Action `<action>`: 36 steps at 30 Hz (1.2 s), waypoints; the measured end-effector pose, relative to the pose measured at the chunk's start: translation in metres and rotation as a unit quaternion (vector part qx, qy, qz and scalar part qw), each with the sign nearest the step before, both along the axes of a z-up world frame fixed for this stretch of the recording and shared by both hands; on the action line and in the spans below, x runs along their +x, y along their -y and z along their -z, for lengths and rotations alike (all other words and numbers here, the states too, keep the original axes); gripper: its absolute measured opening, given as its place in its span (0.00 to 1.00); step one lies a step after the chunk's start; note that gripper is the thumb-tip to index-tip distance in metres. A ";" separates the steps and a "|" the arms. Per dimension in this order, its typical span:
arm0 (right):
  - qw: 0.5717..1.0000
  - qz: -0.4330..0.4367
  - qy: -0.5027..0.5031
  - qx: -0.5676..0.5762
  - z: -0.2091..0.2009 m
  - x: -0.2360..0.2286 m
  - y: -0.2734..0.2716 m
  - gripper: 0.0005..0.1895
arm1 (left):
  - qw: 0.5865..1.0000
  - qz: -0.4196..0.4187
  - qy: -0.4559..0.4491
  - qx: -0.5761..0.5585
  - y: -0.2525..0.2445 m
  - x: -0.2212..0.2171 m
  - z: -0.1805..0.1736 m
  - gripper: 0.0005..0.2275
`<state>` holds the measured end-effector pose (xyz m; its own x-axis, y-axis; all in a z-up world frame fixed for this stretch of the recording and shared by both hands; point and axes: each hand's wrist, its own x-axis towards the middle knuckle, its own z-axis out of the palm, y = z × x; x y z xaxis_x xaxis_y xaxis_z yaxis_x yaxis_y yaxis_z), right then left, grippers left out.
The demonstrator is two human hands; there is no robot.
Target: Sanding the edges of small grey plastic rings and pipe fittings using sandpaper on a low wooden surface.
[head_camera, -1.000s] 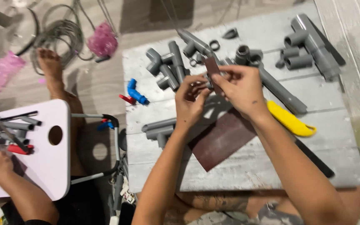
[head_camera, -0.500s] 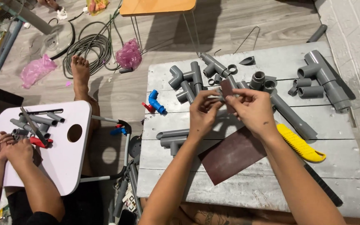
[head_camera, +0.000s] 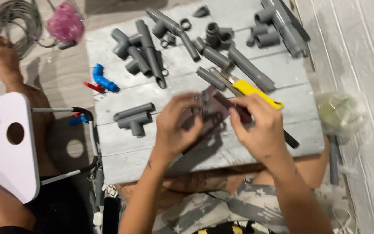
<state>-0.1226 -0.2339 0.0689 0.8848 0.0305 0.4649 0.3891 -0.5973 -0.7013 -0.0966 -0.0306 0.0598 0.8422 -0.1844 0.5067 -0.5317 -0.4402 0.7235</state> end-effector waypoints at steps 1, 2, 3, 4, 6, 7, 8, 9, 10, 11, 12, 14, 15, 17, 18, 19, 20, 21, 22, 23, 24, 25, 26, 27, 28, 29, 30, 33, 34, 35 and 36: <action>1.000 0.005 -0.009 0.000 0.010 -0.014 0.004 0.07 | 1.000 0.005 -0.009 0.000 0.007 -0.013 0.007 0.09; 0.999 0.019 -0.023 -0.021 0.020 -0.028 0.008 0.08 | 0.999 -0.003 -0.005 0.044 0.013 -0.026 0.015 0.09; 0.998 0.031 -0.041 -0.044 0.030 -0.045 0.010 0.09 | 0.996 -0.010 -0.005 0.087 0.018 -0.043 0.023 0.09; 0.997 0.035 -0.055 -0.044 0.036 -0.056 0.012 0.09 | 0.996 -0.004 -0.018 0.087 0.022 -0.054 0.032 0.09; 0.994 0.050 -0.048 -0.081 0.047 -0.072 0.016 0.08 | 0.985 -0.036 -0.001 0.171 0.030 -0.071 0.050 0.13; 0.994 0.053 -0.059 -0.080 0.050 -0.074 0.019 0.08 | 0.984 -0.030 -0.011 0.173 0.030 -0.077 0.056 0.13; 0.992 0.044 -0.041 -0.109 0.052 -0.076 0.022 0.09 | 0.980 -0.039 -0.004 0.195 0.030 -0.084 0.061 0.13; 0.990 0.033 -0.019 -0.136 0.053 -0.075 0.024 0.09 | 0.974 -0.051 0.006 0.219 0.029 -0.088 0.064 0.13; 0.990 0.034 -0.026 -0.133 0.053 -0.075 0.026 0.09 | 0.974 -0.046 0.000 0.222 0.028 -0.092 0.064 0.13; 0.986 0.035 -0.027 -0.160 0.053 -0.071 0.027 0.10 | 0.973 -0.052 -0.010 0.226 0.027 -0.092 0.064 0.13; 0.982 0.035 -0.028 -0.186 0.053 -0.068 0.029 0.10 | 0.971 -0.058 -0.020 0.230 0.026 -0.092 0.065 0.13; 0.979 0.029 -0.038 -0.200 0.055 -0.064 0.030 0.10 | 0.971 -0.064 -0.035 0.229 0.024 -0.094 0.061 0.14; 0.975 0.022 -0.045 -0.216 0.055 -0.059 0.030 0.09 | 0.970 -0.072 -0.047 0.228 0.022 -0.094 0.059 0.14; 0.975 0.015 -0.038 -0.218 0.058 -0.050 0.028 0.08 | 0.971 -0.075 -0.057 0.222 0.015 -0.092 0.056 0.15; 0.975 0.010 -0.032 -0.221 0.061 -0.046 0.027 0.08 | 0.971 -0.076 -0.067 0.216 0.012 -0.092 0.055 0.15; 0.974 0.007 -0.034 -0.222 0.062 -0.045 0.025 0.08 | 0.971 -0.077 -0.070 0.215 0.010 -0.091 0.055 0.15; 0.975 0.003 -0.047 -0.219 0.064 -0.044 0.024 0.07 | 0.972 -0.066 -0.075 0.211 0.008 -0.090 0.056 0.17; 0.975 -0.002 -0.062 -0.215 0.066 -0.044 0.021 0.07 | 0.973 -0.055 -0.082 0.207 0.005 -0.090 0.056 0.19; 0.974 -0.006 -0.067 -0.216 0.069 -0.044 0.020 0.07 | 0.973 -0.057 -0.088 0.207 0.004 -0.088 0.054 0.19; 0.974 -0.008 -0.048 -0.220 0.072 -0.045 0.019 0.08 | 0.974 -0.030 -0.091 0.205 0.003 -0.087 0.053 0.21; 0.974 -0.009 -0.029 -0.223 0.075 -0.046 0.018 0.08 | 0.975 -0.003 -0.094 0.203 0.001 -0.086 0.051 0.22; 0.974 -0.012 -0.031 -0.226 0.076 -0.047 0.018 0.08 | 0.975 -0.004 -0.098 0.200 0.000 -0.085 0.055 0.22; 0.977 -0.015 -0.028 -0.210 0.076 -0.049 0.018 0.07 | 0.972 0.006 -0.084 0.218 -0.002 -0.084 0.059 0.24; 0.981 -0.019 -0.024 -0.194 0.076 -0.050 0.019 0.06 | 0.969 0.016 -0.068 0.237 -0.003 -0.083 0.062 0.26; 0.980 -0.021 -0.026 -0.196 0.072 -0.052 0.017 0.06 | 0.969 0.015 -0.071 0.235 -0.002 -0.084 0.064 0.26; 0.983 -0.019 -0.024 -0.180 0.067 -0.054 0.017 0.06 | 0.969 0.009 -0.058 0.241 -0.001 -0.084 0.065 0.25; 0.986 -0.016 -0.023 -0.165 0.062 -0.055 0.016 0.05 | 0.968 0.003 -0.045 0.247 0.000 -0.083 0.067 0.24; 0.986 0.024 -0.027 -0.160 0.070 -0.074 0.021 0.04 | 0.968 -0.014 -0.039 0.246 0.013 -0.089 0.074 0.26; 0.986 0.024 -0.029 -0.164 0.071 -0.079 0.023 0.04 | 0.969 -0.013 -0.040 0.242 0.017 -0.088 0.075 0.26; 0.987 0.026 -0.043 -0.150 0.072 -0.085 0.025 0.05 | 0.972 -0.005 -0.042 0.233 0.021 -0.089 0.076 0.27; 0.989 0.028 -0.058 -0.135 0.073 -0.090 0.027 0.06 | 0.974 0.003 -0.044 0.224 0.026 -0.090 0.077 0.28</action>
